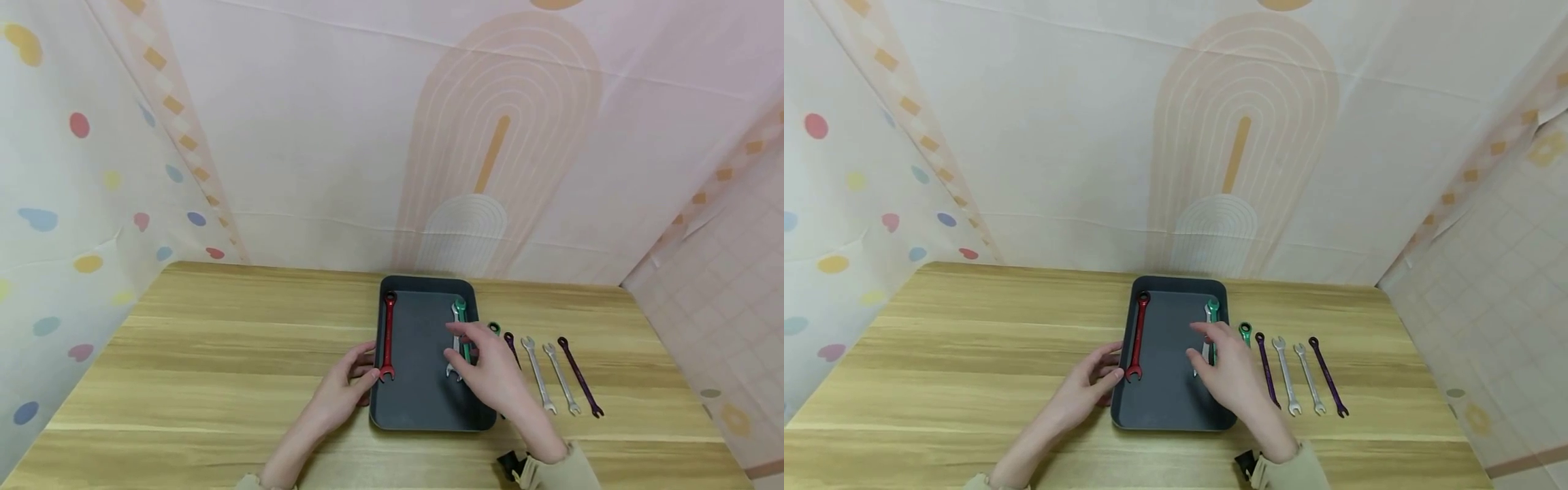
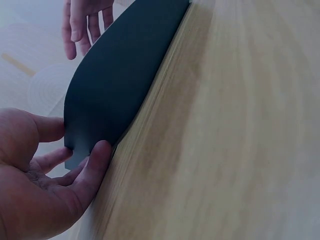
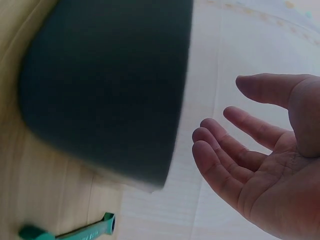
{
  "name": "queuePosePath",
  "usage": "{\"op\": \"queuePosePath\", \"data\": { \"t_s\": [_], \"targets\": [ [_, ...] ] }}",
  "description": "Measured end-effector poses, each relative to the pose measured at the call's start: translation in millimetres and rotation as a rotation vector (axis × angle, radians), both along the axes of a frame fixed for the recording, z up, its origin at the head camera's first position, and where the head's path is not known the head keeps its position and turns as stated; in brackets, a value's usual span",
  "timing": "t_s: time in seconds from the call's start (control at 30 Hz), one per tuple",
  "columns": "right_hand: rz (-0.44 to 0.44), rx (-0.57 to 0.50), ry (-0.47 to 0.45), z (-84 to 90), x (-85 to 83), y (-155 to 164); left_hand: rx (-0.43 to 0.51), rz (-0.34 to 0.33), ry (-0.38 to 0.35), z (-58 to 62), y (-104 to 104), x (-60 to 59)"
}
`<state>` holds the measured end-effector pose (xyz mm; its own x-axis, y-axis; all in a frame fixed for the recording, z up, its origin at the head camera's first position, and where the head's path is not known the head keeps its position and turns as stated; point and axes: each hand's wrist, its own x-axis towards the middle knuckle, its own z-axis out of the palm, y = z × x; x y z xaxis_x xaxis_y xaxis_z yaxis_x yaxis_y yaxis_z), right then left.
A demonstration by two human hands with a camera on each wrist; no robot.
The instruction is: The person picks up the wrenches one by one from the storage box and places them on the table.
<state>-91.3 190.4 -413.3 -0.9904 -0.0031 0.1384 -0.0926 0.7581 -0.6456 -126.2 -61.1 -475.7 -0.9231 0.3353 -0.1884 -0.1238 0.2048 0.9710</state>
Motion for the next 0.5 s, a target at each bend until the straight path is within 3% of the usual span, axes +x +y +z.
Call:
{"op": "queuePosePath", "data": {
  "t_s": [0.27,0.5],
  "targets": [
    [0.023,0.022,0.017,3.8,-3.5,-16,0.007,-0.007,0.005,-1.1,2,1.1],
    [0.052,0.104,0.059,11.8,-11.4,-30,0.000,-0.003,-0.001,-1.9,2,0.8]
  ]
}}
